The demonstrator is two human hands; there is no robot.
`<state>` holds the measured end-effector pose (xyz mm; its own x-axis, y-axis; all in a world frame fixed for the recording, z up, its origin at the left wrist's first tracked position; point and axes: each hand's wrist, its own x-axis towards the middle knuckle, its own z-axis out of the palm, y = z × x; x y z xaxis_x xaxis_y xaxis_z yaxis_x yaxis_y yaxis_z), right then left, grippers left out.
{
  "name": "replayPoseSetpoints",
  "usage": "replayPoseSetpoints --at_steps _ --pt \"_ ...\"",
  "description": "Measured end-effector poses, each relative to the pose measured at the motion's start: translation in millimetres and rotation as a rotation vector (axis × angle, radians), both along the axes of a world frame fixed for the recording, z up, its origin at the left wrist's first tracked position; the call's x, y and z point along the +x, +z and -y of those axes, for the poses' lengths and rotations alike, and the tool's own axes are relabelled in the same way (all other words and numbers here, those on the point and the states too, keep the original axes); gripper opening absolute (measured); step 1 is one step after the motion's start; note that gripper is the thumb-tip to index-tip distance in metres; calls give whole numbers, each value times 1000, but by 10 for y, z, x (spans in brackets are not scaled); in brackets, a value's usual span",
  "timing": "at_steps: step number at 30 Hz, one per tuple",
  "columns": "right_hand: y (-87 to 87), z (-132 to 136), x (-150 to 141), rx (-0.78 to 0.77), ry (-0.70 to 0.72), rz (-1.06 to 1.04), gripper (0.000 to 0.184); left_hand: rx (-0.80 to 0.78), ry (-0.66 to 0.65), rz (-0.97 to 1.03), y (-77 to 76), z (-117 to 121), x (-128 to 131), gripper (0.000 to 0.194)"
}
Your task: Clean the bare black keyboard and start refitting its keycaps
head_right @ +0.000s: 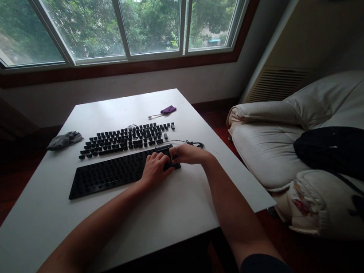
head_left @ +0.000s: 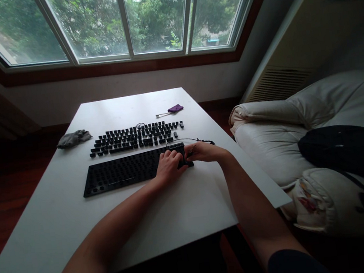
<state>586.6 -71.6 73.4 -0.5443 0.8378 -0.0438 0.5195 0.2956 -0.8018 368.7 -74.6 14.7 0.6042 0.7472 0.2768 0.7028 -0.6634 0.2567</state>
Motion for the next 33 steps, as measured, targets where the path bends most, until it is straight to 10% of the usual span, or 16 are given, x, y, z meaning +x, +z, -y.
replayPoseSetpoints --at_steps 19,33 --pt "-2 -8 103 -213 -104 -280 31 -14 -61 104 -44 -44 4 27" --pt "-129 -142 32 -123 -196 -484 40 -228 -59 598 -91 -123 -28 22"
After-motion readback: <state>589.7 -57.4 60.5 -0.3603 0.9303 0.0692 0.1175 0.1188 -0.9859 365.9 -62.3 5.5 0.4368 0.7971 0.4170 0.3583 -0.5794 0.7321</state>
